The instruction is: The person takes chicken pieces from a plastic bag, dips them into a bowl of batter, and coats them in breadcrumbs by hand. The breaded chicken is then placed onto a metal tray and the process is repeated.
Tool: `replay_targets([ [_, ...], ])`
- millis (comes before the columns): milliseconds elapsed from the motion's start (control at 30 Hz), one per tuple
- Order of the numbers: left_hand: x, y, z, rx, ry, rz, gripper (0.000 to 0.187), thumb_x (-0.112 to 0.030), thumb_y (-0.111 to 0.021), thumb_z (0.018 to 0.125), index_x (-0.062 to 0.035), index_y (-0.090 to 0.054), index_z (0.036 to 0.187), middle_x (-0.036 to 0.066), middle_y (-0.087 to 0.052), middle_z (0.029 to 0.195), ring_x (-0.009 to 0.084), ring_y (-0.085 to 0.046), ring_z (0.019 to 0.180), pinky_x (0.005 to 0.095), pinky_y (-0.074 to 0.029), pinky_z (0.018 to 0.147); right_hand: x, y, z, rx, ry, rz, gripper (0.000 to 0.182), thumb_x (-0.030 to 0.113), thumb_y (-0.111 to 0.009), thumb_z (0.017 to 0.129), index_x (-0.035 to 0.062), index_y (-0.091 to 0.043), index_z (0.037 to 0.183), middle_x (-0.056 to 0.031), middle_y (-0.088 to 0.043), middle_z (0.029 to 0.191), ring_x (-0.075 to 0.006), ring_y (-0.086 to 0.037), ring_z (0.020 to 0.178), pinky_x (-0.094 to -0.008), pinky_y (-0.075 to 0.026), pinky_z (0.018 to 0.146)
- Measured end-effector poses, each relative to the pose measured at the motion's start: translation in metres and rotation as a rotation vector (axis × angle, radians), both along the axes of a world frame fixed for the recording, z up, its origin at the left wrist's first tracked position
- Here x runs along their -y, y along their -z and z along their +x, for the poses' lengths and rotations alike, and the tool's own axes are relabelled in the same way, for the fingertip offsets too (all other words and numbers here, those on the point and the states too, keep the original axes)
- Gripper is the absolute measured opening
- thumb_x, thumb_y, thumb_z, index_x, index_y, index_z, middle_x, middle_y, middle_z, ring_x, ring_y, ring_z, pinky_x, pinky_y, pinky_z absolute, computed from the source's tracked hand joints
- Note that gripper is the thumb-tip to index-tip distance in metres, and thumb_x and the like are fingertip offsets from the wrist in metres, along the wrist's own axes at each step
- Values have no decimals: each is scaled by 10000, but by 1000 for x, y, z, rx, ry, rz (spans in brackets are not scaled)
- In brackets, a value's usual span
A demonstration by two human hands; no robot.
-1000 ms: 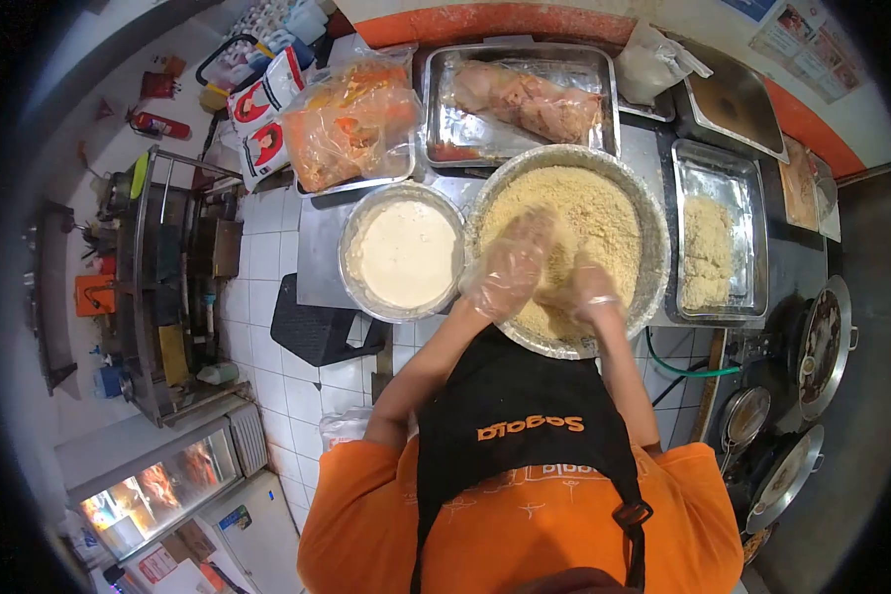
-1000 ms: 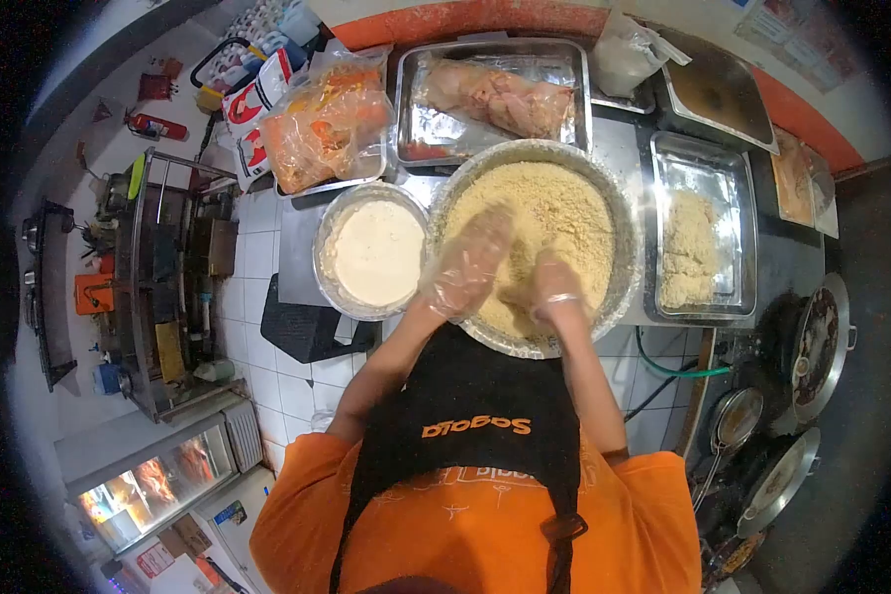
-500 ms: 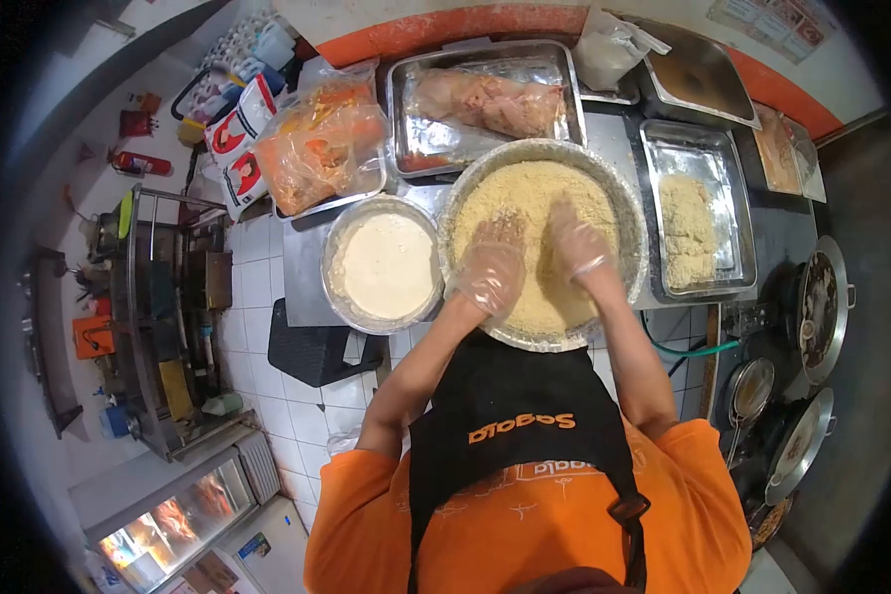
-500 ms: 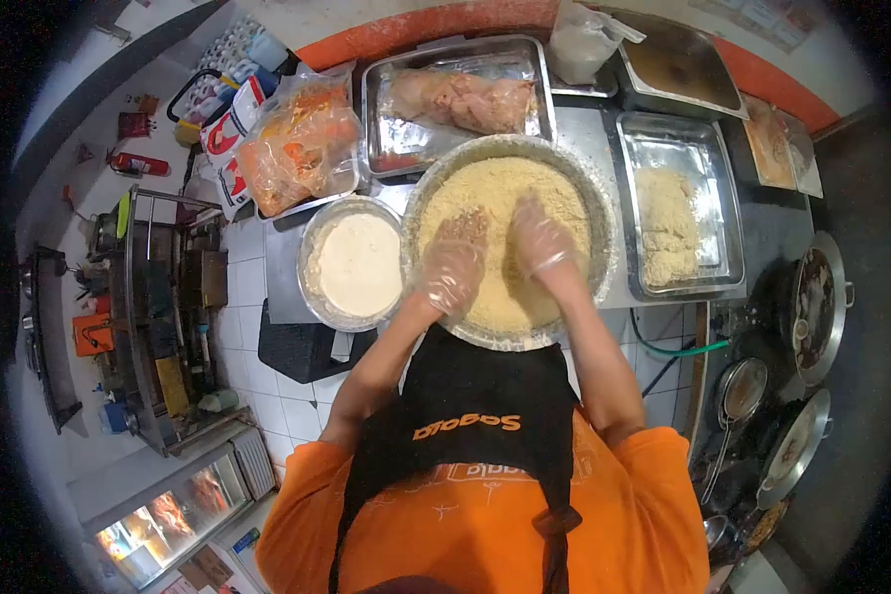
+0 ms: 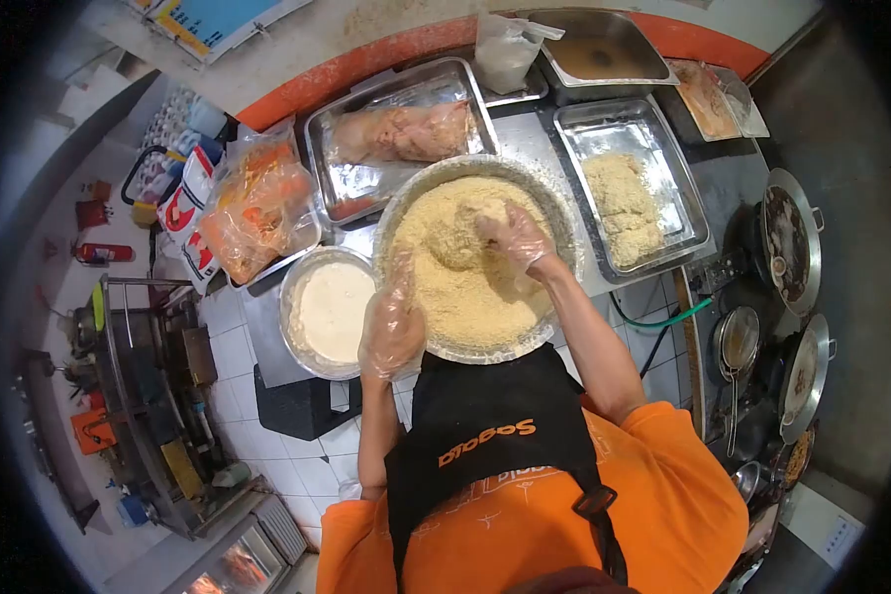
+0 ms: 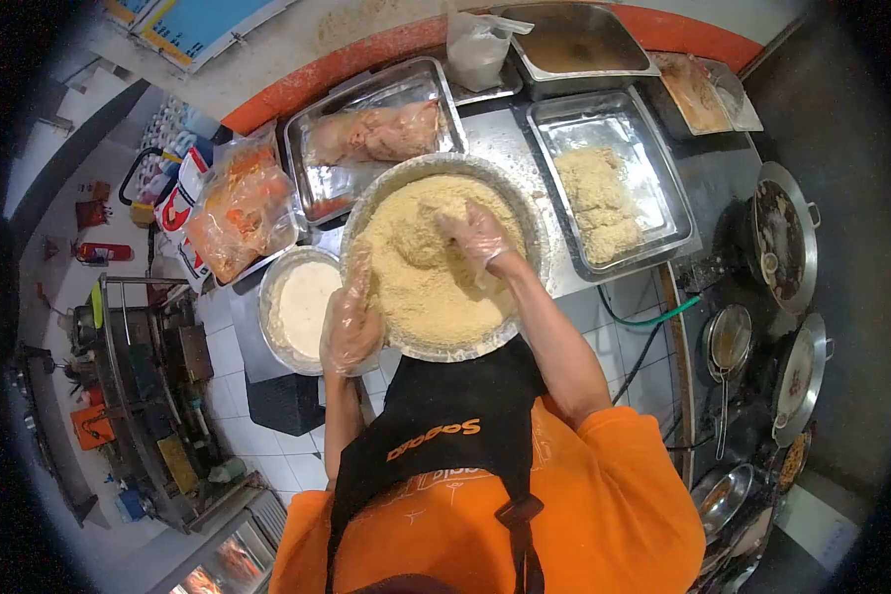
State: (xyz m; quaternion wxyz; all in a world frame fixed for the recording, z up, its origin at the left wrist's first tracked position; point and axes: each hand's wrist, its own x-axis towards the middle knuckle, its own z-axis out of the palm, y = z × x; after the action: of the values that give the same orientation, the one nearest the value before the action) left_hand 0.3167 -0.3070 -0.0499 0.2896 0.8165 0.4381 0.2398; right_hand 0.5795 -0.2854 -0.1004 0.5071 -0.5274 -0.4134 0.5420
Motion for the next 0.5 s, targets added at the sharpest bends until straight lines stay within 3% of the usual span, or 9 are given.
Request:
replay_targets([
  [67, -1, -9, -2, 16, -4, -31, 641, 14, -515, 805, 12, -427, 1440, 290, -603, 1251, 407, -630, 1062, 379, -478, 919, -4, -12, 12, -88, 268, -269, 536, 363, -713, 913, -8, -557, 1269, -124, -662, 1098, -201, -637, 992, -353, -565, 788],
  [133, -1, -20, -4, 31, -20, -57, 641, 18, -504, 801, 23, -425, 1437, 299, -606, 1243, 392, -645, 1058, 367, -482, 911, -6, -21, 44, -106, 224, -234, 554, 358, -713, 911, 1, -541, 1297, -138, -646, 1162, -227, -632, 1031, -362, -574, 828],
  [200, 5, -33, -6, 103, -45, -45, 650, 38, -475, 789, 40, -421, 1437, 297, -553, 1339, 380, -586, 1212, 367, -434, 1020, -9, -23, 83, -122, 179, -199, 573, 354, -714, 909, 9, -525, 1326, -151, -630, 1225, -253, -627, 1070, -372, -584, 867],
  [233, 9, -39, -10, 106, -50, -39, 650, 38, -475, 789, 40, -421, 1437, 297, -553, 1339, 380, -586, 1212, 367, -434, 1020, -13, -22, 105, -164, 229, -199, 543, 342, -708, 914, 9, -533, 1305, -148, -631, 1219, -256, -637, 1059, -373, -588, 861],
  [300, 16, -48, -21, 62, -134, -127, 720, 69, -453, 751, 34, -377, 1466, 315, -423, 1456, 439, -445, 1346, 414, -347, 1113, -24, -20, 141, -203, 269, -191, 512, 331, -703, 920, 10, -540, 1284, -145, -631, 1213, -259, -648, 1047, -374, -593, 854],
  [367, 20, -52, -29, 62, -147, -42, 733, 79, -423, 744, 17, -382, 1474, 289, -416, 1480, 401, -408, 1390, 394, -298, 1148, -38, -6, 172, -477, 434, -23, 431, 293, -691, 933, 20, -564, 1241, -127, -659, 1152, -252, -679, 983, -355, -603, 780],
  [500, 31, -54, -57, 47, -263, -55, 723, 90, -415, 762, -2, -395, 1480, 228, -399, 1522, 354, -323, 1451, 375, -201, 1192, -67, 43, 252, -391, 422, -16, 377, 261, -677, 944, 28, -576, 1222, -122, -676, 1101, -245, -694, 921, -362, -610, 713],
])
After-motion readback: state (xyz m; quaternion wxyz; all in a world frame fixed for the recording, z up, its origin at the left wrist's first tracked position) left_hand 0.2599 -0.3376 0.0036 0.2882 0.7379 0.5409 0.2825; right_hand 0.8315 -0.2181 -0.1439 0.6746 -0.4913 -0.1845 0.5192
